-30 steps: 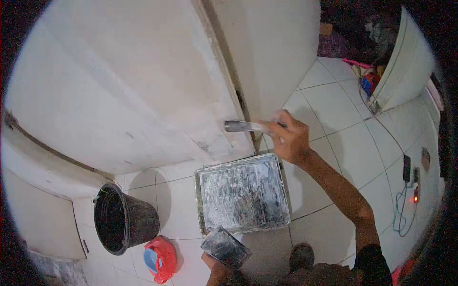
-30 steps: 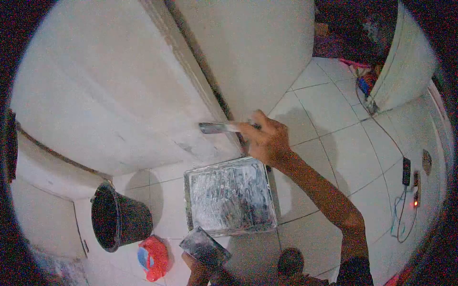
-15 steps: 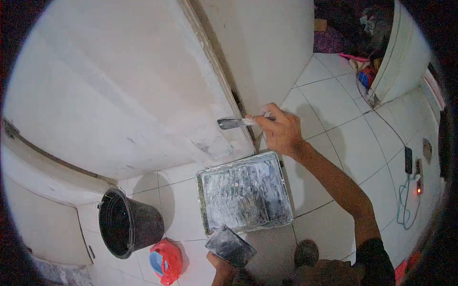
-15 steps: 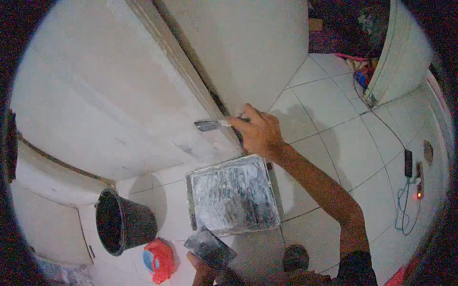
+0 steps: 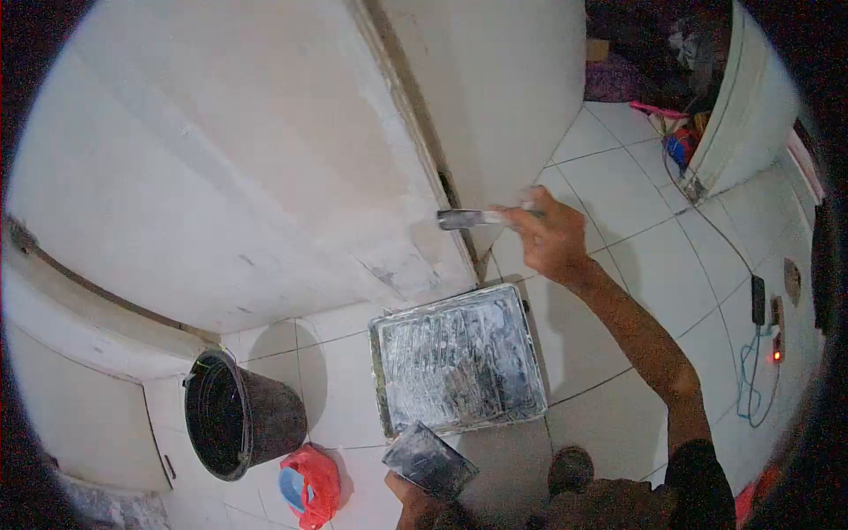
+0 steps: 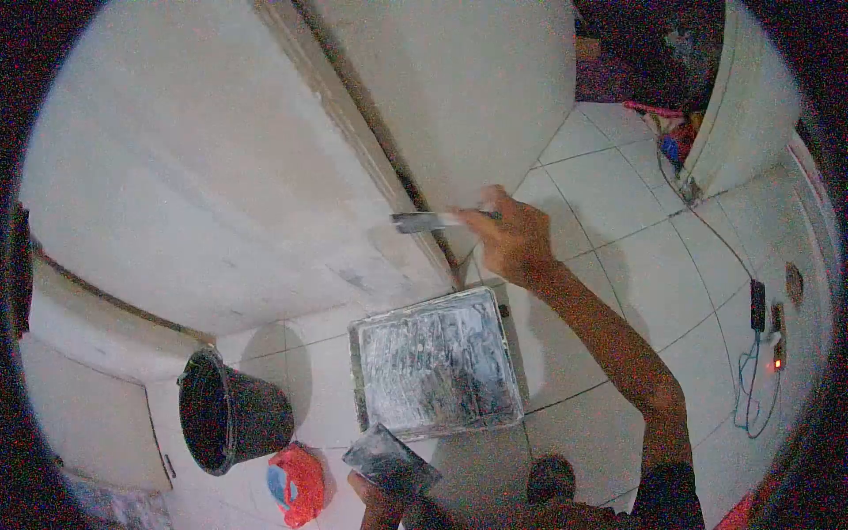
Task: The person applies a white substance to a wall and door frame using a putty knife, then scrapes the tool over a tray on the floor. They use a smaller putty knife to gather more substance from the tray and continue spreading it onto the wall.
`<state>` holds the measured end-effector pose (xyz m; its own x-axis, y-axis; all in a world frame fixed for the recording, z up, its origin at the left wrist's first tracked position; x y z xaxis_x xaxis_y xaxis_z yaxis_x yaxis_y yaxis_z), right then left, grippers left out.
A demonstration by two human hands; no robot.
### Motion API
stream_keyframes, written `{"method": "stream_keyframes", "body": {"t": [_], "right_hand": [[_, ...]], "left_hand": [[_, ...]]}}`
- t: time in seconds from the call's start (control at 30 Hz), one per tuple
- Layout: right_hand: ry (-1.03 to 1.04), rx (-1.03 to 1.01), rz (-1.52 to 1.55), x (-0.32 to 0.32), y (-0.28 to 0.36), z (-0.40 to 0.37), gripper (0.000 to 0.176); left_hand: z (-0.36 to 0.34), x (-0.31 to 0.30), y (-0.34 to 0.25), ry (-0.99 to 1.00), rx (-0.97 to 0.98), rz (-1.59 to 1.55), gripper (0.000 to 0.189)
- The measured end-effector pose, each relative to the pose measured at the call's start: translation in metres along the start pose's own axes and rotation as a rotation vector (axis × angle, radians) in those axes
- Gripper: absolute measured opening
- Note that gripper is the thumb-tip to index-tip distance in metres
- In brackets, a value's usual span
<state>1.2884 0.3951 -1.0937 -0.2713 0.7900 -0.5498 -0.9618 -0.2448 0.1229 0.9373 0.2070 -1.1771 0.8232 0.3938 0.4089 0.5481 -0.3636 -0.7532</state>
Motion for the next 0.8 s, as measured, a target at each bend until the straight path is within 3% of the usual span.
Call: {"method": "stream_keyframes", "body": {"t": [0.07, 0.13, 0.17, 0.23, 0.27, 0.33, 0.37, 0.43, 0.5, 0.63, 0.7, 0.8], "right_hand": [[0.045, 0.083, 0.028, -0.004, 0.000, -0.011, 0.035], [0.094, 0.179, 0.049, -0.006, 0.005, -0.013, 0.038], [0.071, 0.087, 0.074, -0.005, 0.015, -0.009, 0.037], [0.044, 0.001, 0.092, -0.002, 0.025, -0.002, 0.036], [0.086, -0.024, 0.081, 0.005, 0.027, 0.001, 0.037], [0.129, -0.051, 0.068, 0.016, 0.020, -0.005, 0.039], [0.118, -0.011, 0.037, 0.019, 0.009, -0.014, 0.041], [0.106, 0.020, 0.014, 0.012, -0.003, -0.027, 0.043], [0.276, 0.199, 0.005, -0.003, -0.001, -0.035, 0.045], [0.280, 0.082, 0.032, 0.008, 0.019, -0.029, 0.043], [0.138, -0.019, 0.046, 0.029, 0.021, -0.026, 0.040], [0.210, 0.110, 0.075, 0.016, 0.014, -0.026, 0.037]], "left_hand": [[0.001, -0.006, 0.000, -0.001, -0.089, -0.094, 0.010], [0.008, -0.017, 0.003, -0.038, -0.150, 0.215, 0.047], [0.004, -0.010, 0.002, -0.036, -0.152, 0.220, 0.047], [-0.002, 0.006, -0.002, -0.085, -0.114, 0.046, 0.012], [0.003, -0.003, 0.003, -0.079, -0.114, 0.050, 0.012], [0.018, -0.028, 0.015, -0.011, 0.143, 0.267, 0.014], [0.007, -0.009, 0.003, -0.011, 0.144, 0.264, 0.014], [-0.017, 0.023, -0.013, -0.026, -0.076, -0.045, 0.016], [-0.016, 0.019, -0.013, -0.043, -0.059, -0.025, 0.016], [-0.013, 0.002, -0.006, -0.068, -0.041, 0.110, 0.016], [-0.007, -0.007, -0.003, -0.068, -0.023, 0.177, 0.016], [0.006, -0.036, 0.011, -0.021, -0.053, 0.125, 0.018]]}}
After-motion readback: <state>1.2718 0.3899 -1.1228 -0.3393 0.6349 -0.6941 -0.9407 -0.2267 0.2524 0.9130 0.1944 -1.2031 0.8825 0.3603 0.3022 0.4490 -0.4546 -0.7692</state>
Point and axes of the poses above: each hand's wrist, its own z-axis towards the middle knuckle, its own x-axis out of the palm, y = z × x, the point moved 2 cm from there along z, towards the middle knuckle, and after that the axes turned 3 degrees about -z, right-handed, at the moved point
